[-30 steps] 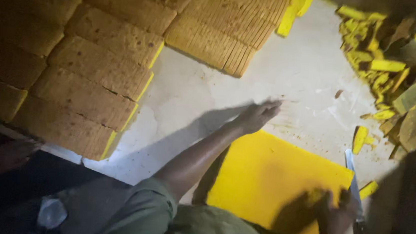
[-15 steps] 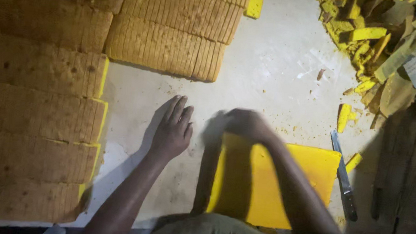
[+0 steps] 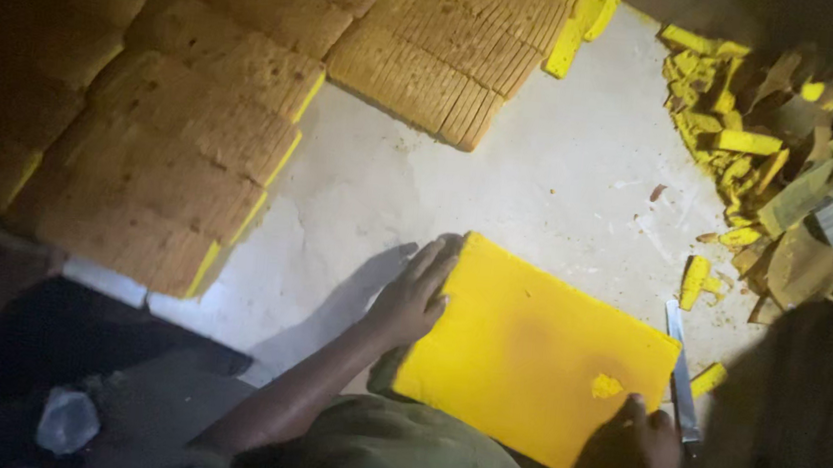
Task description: The person removes a newspaper from a yellow block, flips the block, and uses a knife to cut it into smaller rectangular pieces. The cut pieces are stacked on the table.
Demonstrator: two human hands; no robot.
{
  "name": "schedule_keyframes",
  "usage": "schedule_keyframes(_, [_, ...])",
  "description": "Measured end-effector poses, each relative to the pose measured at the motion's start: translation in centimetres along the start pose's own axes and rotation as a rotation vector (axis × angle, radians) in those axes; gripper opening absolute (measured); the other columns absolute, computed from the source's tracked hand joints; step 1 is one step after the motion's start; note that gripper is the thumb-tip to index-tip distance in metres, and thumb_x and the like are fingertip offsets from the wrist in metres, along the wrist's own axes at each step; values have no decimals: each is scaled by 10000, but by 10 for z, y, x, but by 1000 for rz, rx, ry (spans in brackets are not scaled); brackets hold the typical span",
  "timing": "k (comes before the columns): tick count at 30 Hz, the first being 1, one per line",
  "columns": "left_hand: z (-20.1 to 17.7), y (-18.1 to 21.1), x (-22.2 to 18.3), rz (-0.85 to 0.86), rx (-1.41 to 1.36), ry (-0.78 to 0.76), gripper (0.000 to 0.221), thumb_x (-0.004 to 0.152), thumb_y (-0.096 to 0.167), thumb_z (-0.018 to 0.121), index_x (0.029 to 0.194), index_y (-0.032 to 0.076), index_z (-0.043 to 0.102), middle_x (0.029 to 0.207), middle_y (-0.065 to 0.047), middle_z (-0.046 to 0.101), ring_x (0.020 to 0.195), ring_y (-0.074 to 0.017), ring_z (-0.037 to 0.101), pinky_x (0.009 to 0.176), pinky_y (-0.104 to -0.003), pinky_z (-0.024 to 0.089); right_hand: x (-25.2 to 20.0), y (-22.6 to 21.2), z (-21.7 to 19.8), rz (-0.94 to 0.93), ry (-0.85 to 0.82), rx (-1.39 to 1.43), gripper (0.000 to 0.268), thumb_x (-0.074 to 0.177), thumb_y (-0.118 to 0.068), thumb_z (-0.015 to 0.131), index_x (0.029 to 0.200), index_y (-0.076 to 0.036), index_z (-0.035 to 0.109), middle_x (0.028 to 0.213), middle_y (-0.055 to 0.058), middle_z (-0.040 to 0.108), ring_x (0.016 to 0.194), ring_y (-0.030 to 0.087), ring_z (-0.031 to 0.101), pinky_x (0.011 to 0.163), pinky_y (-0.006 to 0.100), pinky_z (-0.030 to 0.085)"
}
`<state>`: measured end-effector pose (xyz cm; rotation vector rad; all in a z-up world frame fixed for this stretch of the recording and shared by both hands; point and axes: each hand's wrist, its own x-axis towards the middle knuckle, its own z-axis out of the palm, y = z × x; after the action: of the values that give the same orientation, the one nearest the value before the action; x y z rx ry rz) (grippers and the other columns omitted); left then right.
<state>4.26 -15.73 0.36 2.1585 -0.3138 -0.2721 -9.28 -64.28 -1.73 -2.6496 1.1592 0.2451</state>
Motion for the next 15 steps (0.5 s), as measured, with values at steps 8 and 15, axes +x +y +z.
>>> schedule_keyframes(8, [12,-50,-87,-74,-311,186,905,842,79,670,1633,32,233,1715,-177,245,1595,-332,202,1273,-452,204,-60,-35,-16,-236,-412,500,416,932,-381,708,1011,27,715,843,191,740,665,206,638,594,367,485])
schedule_keyframes(15, [-19,-58,-214,-126,-1683,348,793,1047,503,471,1611,-26,295,1663,-244,355,1541,-372,332,1233,-489,251,-94,-11,-26,-273,-544,808,450,957,-316,627,1257,18,657,984,149,755,711,163,672,629,335,540])
